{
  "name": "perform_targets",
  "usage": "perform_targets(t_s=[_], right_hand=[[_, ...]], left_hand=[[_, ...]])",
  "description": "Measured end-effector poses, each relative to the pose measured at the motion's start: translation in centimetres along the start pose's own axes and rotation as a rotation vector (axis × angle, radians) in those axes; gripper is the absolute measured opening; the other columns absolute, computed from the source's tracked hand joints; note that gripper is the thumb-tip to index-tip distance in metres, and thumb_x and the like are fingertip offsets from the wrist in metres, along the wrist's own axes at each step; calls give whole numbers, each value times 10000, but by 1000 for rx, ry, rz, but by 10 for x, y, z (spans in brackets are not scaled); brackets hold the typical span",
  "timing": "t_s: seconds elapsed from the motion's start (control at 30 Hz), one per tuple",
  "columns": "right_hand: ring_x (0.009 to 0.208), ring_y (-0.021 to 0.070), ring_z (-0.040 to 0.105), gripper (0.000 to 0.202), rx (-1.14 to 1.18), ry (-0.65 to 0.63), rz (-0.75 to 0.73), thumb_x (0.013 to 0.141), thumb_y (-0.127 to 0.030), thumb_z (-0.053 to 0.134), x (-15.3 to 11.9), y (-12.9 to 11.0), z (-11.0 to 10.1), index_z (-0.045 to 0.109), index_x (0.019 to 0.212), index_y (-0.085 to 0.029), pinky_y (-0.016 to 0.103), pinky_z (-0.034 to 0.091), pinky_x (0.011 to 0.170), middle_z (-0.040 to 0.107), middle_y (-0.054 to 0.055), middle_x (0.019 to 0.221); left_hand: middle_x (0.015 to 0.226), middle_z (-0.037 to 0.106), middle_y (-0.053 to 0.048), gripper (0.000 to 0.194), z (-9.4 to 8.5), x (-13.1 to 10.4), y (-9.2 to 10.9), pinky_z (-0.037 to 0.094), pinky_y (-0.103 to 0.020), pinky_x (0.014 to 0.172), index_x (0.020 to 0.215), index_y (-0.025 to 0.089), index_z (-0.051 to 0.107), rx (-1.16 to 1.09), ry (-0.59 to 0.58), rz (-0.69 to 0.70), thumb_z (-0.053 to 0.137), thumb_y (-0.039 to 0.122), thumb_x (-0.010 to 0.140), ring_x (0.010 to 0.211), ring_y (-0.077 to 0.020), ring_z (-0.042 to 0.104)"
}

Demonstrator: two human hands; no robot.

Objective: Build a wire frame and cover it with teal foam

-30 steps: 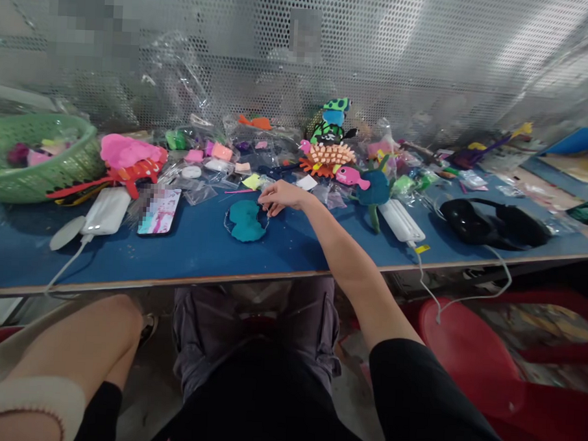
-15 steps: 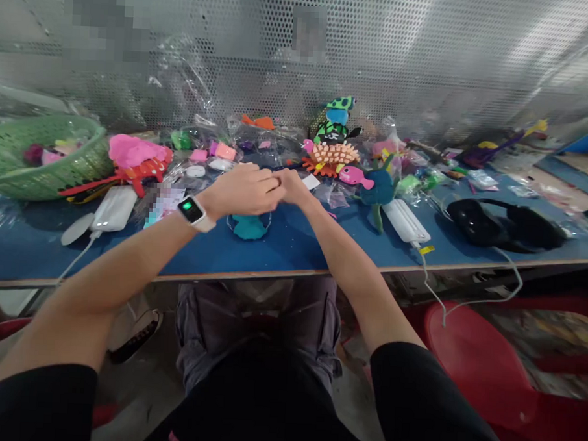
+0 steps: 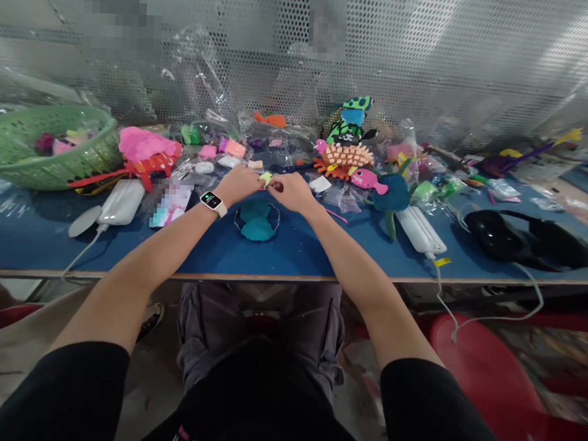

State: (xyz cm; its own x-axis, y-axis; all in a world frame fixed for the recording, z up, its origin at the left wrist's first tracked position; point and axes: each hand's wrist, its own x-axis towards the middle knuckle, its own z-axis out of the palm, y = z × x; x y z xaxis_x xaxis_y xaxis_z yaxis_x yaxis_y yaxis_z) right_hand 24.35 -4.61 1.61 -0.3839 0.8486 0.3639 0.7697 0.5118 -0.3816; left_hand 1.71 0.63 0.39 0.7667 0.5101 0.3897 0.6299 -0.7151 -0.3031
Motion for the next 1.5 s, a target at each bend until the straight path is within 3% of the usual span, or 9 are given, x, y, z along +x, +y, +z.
perform_targets(t_s=[0.33, 0.77, 0.93, 1.07, 1.23, 1.5], right_hand=[[1023, 302, 744, 168, 138, 30, -140, 1026, -185, 722, 0, -1, 14, 783, 873, -221, 453, 553, 1024, 864, 94, 962], [912, 264, 791, 175, 198, 28, -103, 985, -188, 742, -1, 0, 15, 773, 815, -210, 383, 555, 931, 869, 78, 907], [925, 260, 804, 153, 226, 19, -103, 994, -189, 745, -2, -2, 14, 825, 865, -196, 379, 561, 941, 887, 86, 943], [937, 251, 810, 135, 255, -60, -99, 1010, -185, 753, -3, -9, 15, 870, 943, -186, 369, 569, 953, 898, 87, 986], [972, 241, 782, 132, 227, -136, -94, 1036, -177, 754, -3, -18, 17, 877, 989, -197, 364, 553, 968, 891, 80, 1044], [1164, 281, 758, 106, 196, -103, -134, 1083, -242, 794, -2, -12, 18, 872, 1131, -189, 419, 534, 1100, 871, 124, 1238]], left_hand=[[842, 829, -187, 264, -3, -6, 8, 458, -387, 770, 951, 95, 910, 76, -70, 10, 677, 0, 1032, 940, -314, 807], [860, 843, -172, 277, -9, -5, 15, 442, -384, 770, 987, 115, 917, 69, -107, -10, 673, 22, 1081, 941, -298, 806], [952, 877, -198, 294, -17, -7, 17, 440, -388, 736, 1066, 123, 926, 0, -221, -86, 645, 40, 1071, 993, -332, 847], [1080, 907, -189, 330, -16, -11, 11, 434, -382, 721, 1161, 165, 925, -119, -233, -143, 661, 51, 999, 1058, -356, 865], [1008, 904, -159, 313, -7, -14, 3, 437, -361, 731, 1003, 199, 895, -200, -215, -204, 673, 31, 859, 989, -344, 852], [971, 882, -188, 262, -4, -17, 0, 373, -399, 709, 964, 202, 849, -196, -175, -307, 631, 87, 874, 941, -382, 822]])
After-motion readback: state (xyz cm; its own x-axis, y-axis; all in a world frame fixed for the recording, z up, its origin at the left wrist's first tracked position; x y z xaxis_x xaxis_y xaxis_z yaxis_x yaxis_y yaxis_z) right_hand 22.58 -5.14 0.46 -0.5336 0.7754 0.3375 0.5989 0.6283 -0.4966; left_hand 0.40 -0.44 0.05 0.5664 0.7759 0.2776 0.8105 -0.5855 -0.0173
